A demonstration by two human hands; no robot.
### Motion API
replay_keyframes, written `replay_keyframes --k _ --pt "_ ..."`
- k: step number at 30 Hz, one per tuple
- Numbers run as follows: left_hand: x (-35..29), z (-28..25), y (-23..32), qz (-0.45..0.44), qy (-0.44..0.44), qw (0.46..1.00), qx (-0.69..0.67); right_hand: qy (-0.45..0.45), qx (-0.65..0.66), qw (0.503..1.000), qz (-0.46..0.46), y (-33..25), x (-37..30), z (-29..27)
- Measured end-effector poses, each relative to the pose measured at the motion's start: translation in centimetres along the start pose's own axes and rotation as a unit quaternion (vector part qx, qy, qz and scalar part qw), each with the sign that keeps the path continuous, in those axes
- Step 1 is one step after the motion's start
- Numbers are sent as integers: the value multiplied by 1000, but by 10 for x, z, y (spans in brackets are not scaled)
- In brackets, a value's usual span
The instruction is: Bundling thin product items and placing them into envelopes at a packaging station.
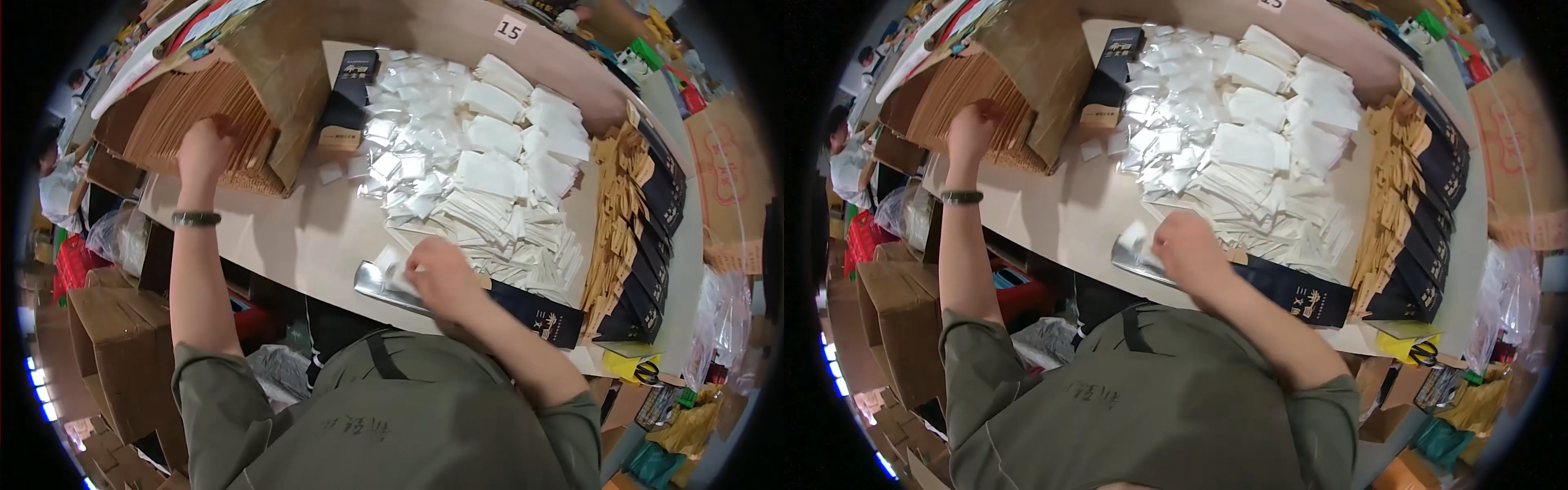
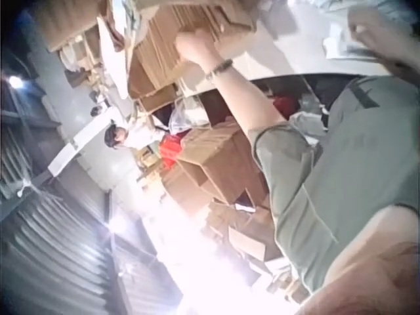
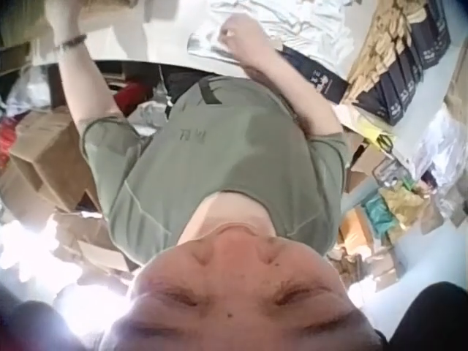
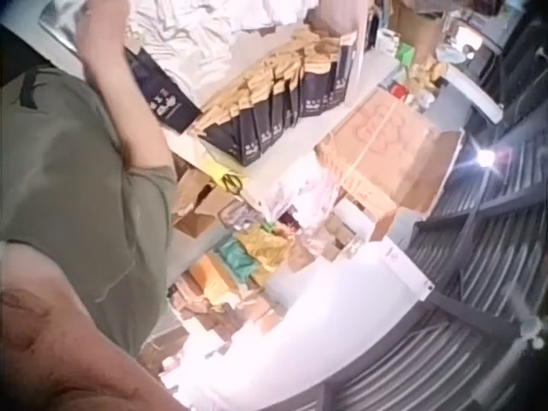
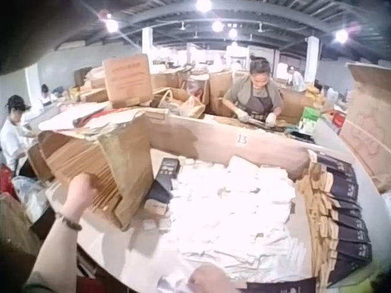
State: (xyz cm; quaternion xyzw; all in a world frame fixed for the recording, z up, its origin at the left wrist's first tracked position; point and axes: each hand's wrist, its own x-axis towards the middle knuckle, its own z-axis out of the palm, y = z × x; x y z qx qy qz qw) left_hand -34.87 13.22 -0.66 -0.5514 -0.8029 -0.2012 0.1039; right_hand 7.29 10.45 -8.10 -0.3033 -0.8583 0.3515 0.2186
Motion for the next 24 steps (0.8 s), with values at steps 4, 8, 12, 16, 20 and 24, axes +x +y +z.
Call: replay_keyframes --k 4,8,12,16,20,24 --pt "2 20 4 16 -71 997 13 -24 -187 980 -55 7 -21 39" --pt "-1 12 5 17 -89 995 35 40 -187 974 -120 -1 -27 35" --pt "-13 2 4 16 -32 997 66 31 -212 967 -137 5 -33 37" --pt "-94 -2 1 -79 125 983 -106 69 -205 969 -118 4 -35 34" --pt "-209 40 49 -186 96 935 -284 57 -171 978 -103 7 -31 38" --pt "-222 53 129 -155 -265 865 -398 80 -160 975 -131 9 -33 33"
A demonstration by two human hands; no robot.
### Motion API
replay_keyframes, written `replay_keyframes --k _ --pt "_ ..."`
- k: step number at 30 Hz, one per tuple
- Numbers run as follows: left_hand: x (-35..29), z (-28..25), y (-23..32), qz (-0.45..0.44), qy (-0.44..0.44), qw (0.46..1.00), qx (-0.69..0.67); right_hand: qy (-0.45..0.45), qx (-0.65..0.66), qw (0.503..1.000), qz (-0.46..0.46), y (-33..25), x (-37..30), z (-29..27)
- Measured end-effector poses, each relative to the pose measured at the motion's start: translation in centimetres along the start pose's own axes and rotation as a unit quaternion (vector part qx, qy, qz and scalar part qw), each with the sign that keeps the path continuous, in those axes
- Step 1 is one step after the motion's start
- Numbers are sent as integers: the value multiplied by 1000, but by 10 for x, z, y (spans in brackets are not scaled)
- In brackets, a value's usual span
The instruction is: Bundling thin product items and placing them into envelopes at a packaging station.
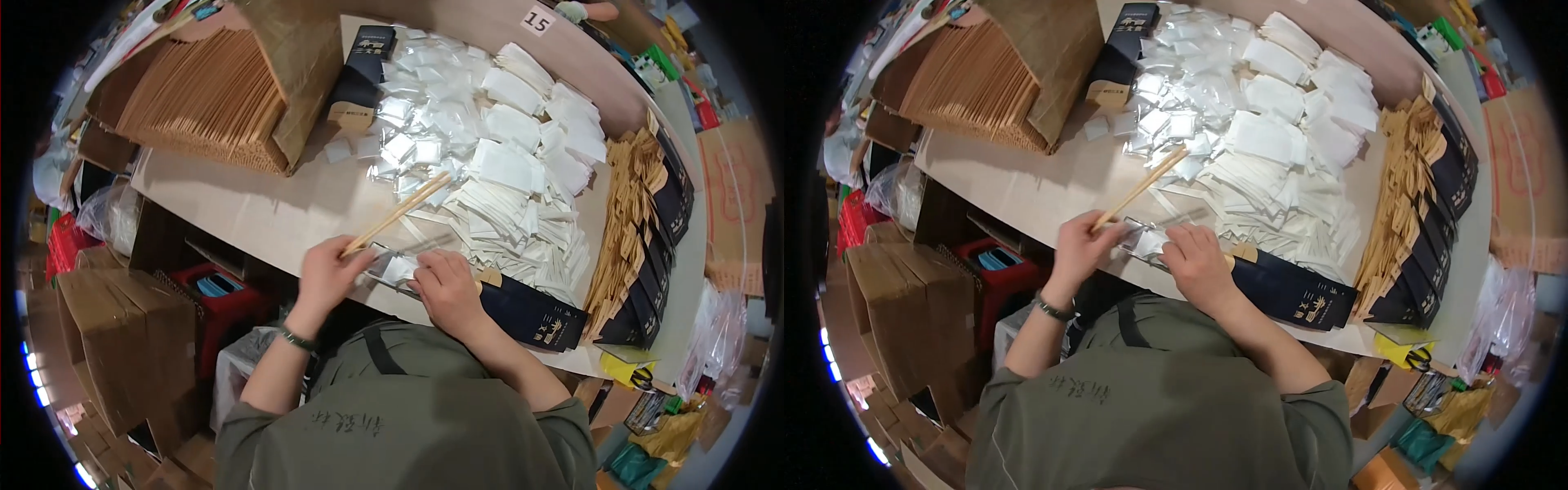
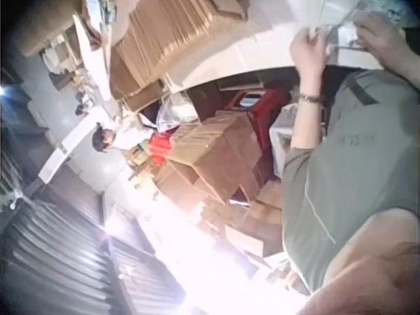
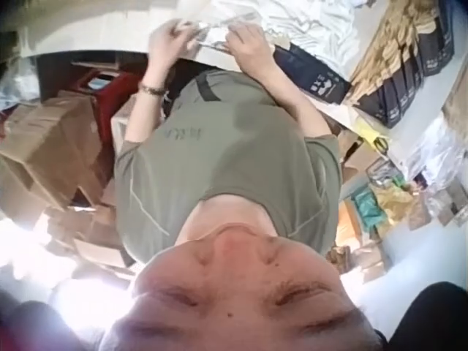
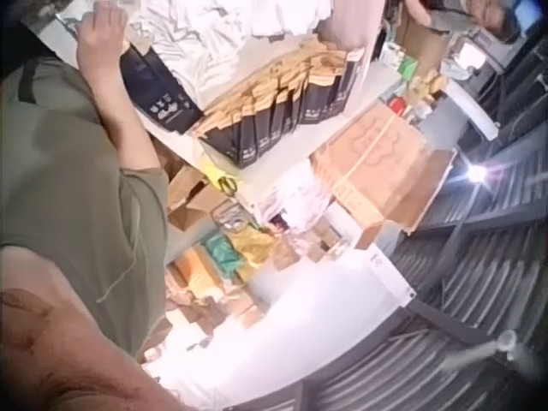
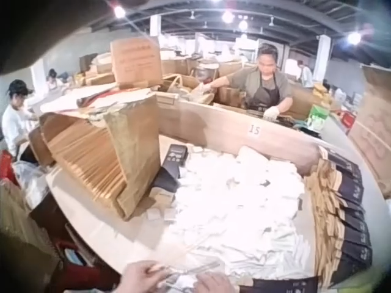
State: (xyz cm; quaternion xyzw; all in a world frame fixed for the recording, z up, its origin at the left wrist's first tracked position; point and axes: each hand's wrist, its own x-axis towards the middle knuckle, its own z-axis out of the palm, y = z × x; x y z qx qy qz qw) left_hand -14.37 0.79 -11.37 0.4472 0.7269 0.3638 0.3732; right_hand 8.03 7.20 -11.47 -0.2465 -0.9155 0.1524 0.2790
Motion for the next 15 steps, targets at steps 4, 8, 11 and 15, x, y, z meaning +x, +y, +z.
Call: replay_keyframes --k 4,8,11,15 --pt "18 29 24 9 -86 994 65 59 37 998 -11 -4 -4 -25" --pt "9 42 22 51 -73 996 32 199 171 935 238 4 -30 -43" --pt "-6 42 21 13 4 1000 4 257 342 823 373 6 -49 -51" --pt "-35 41 23 44 72 990 116 266 399 780 402 -3 -54 -47"
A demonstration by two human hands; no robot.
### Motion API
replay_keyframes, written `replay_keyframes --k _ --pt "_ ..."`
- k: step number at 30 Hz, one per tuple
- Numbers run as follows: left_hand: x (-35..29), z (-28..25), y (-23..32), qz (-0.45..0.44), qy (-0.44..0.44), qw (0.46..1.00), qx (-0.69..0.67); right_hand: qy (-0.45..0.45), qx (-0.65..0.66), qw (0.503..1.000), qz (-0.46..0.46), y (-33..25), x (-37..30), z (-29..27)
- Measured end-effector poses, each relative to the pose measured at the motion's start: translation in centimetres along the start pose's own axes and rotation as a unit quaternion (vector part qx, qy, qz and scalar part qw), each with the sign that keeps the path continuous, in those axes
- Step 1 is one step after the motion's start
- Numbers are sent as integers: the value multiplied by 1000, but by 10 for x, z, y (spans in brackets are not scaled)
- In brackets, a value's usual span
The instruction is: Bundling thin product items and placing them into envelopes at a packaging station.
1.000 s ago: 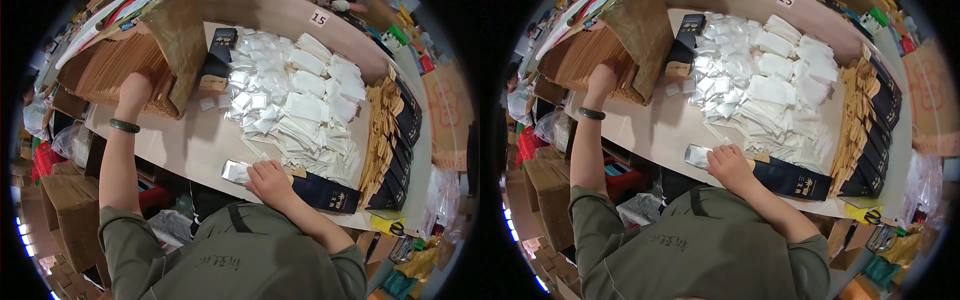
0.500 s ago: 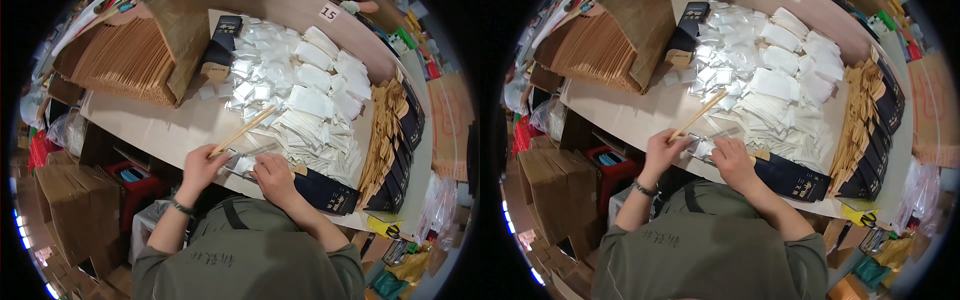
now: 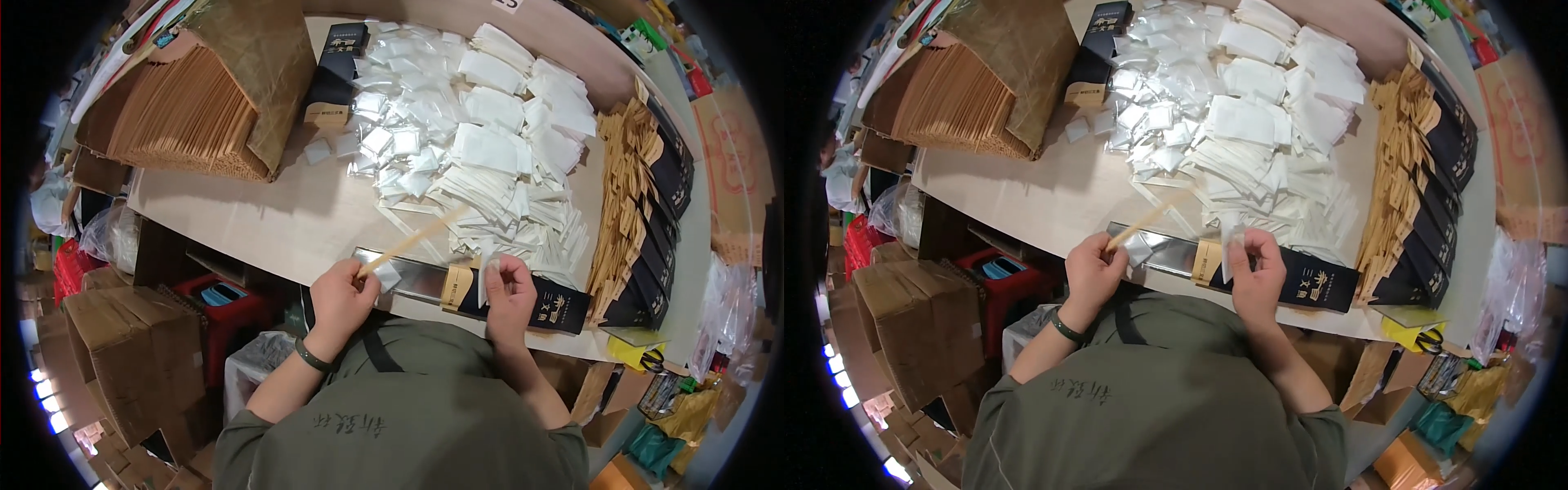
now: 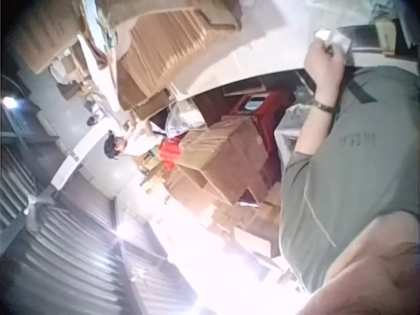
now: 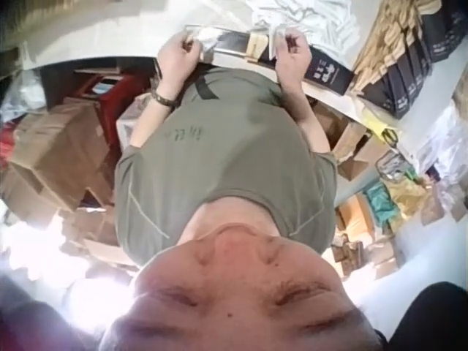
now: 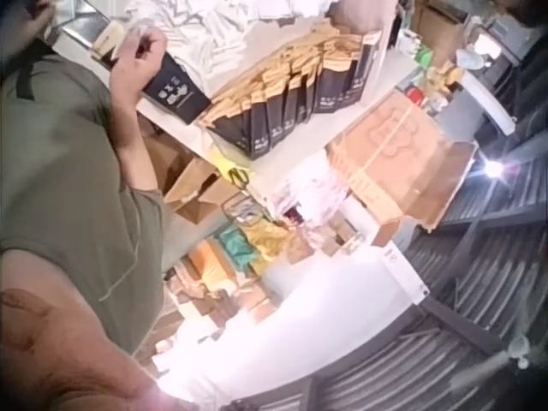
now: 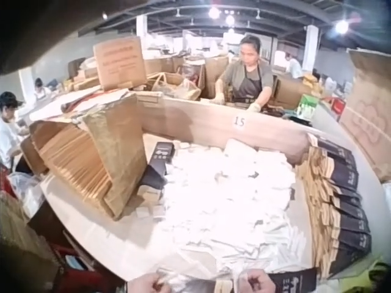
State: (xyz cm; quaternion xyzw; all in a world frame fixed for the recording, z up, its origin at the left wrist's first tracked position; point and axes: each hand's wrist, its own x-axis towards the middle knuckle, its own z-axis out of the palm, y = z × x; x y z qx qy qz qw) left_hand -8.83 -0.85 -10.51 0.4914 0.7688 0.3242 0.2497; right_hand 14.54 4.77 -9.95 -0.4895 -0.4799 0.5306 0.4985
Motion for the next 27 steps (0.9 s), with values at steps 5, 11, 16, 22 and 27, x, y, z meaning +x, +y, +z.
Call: replay_keyframes --k 5,11,16,22,27 --pt "3 11 2 64 24 986 151 -64 -112 989 -74 15 2 13" --pt "4 -4 5 -94 -152 983 -39 -76 -138 985 -77 11 5 15" --pt "14 -35 -15 -85 -40 984 -154 -160 -317 893 -276 2 16 42" --pt "16 -41 -35 -14 -50 984 -169 -226 -420 827 -298 -1 13 51" --pt "25 -73 -43 22 -154 975 -160 -264 -419 825 -270 -23 9 1"
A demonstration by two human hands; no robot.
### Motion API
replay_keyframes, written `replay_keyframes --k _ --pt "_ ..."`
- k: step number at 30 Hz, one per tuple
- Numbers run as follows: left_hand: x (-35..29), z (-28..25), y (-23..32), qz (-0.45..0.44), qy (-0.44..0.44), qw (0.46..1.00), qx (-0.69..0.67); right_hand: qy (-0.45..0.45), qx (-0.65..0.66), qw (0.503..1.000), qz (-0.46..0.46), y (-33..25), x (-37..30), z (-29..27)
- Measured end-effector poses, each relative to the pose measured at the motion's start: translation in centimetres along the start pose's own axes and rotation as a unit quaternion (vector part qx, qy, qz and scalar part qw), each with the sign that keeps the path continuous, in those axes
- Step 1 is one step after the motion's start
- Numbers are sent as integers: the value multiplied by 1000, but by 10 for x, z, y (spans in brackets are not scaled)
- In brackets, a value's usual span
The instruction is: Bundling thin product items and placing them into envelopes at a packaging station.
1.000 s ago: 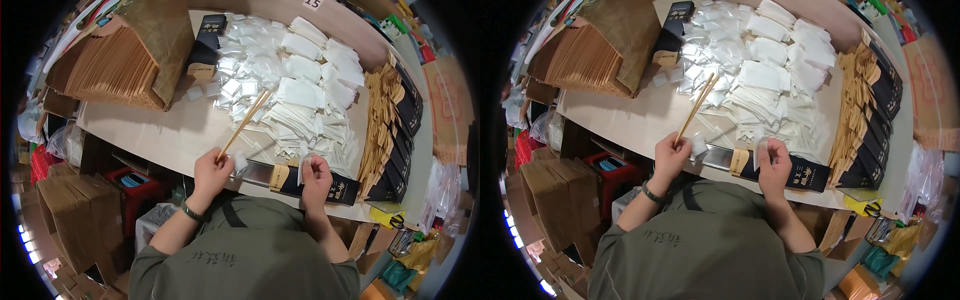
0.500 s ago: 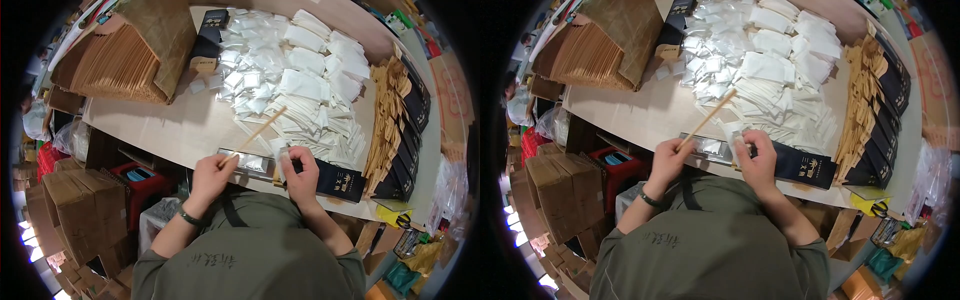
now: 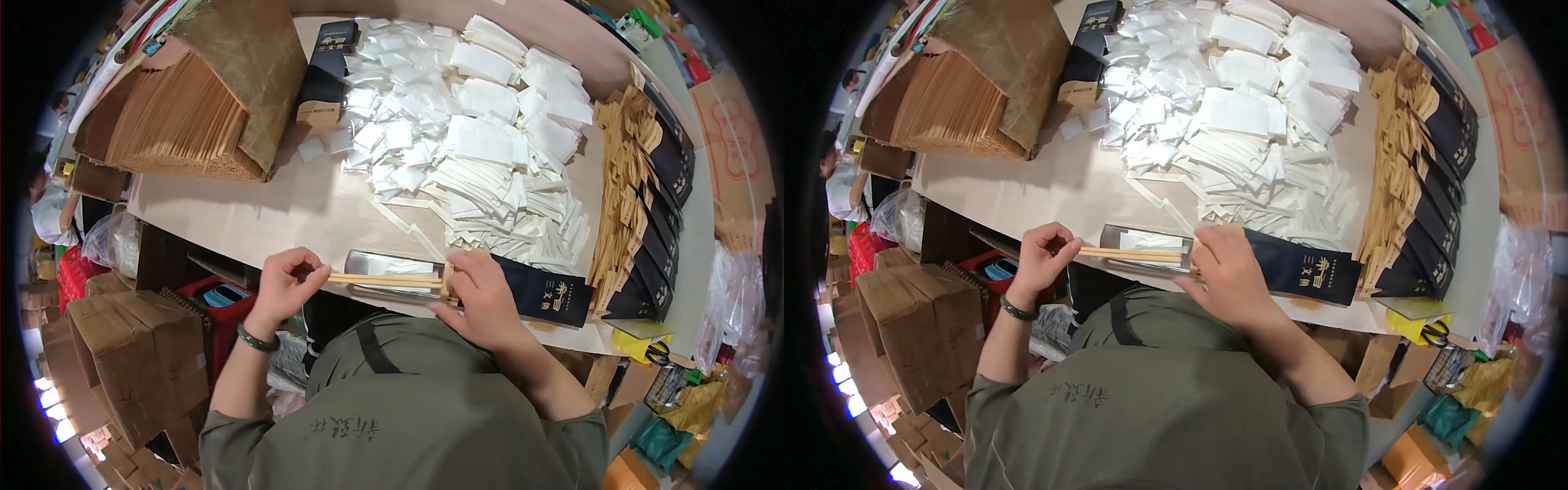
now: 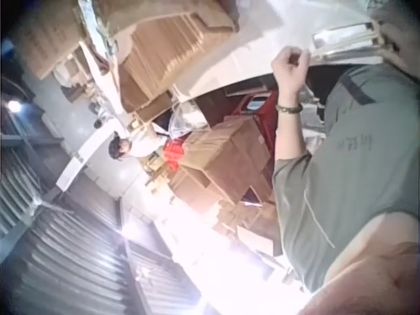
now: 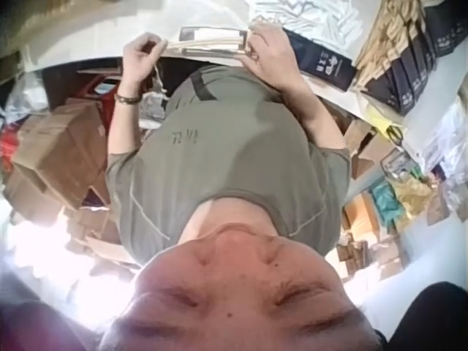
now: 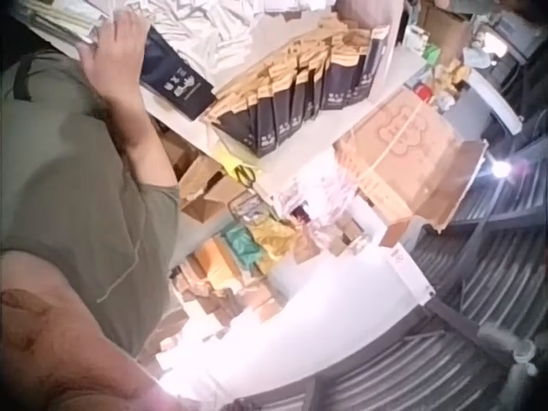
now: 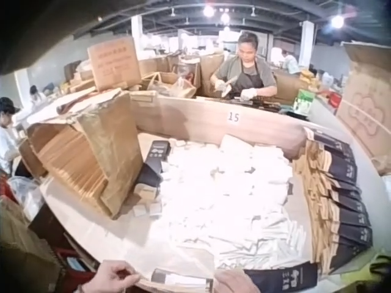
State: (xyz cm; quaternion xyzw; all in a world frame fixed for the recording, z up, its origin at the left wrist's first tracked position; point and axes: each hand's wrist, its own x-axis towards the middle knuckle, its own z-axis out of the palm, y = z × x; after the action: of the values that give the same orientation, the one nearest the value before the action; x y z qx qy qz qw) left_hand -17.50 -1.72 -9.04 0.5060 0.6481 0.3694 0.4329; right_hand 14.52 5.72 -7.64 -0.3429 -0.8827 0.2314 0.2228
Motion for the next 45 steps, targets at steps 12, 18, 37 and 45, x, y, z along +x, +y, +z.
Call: replay_keyframes --k 12,18,37,45 --pt "39 100 21 241 -45 967 72 -40 -20 999 -19 4 -1 18" --pt "34 110 41 21 -10 997 72 -37 -45 998 -11 12 -4 15" --pt "46 76 43 -19 -209 972 100 31 -218 966 134 106 -34 -191" --pt "35 120 84 4 -415 908 53 -24 -172 980 -92 54 -15 -17"
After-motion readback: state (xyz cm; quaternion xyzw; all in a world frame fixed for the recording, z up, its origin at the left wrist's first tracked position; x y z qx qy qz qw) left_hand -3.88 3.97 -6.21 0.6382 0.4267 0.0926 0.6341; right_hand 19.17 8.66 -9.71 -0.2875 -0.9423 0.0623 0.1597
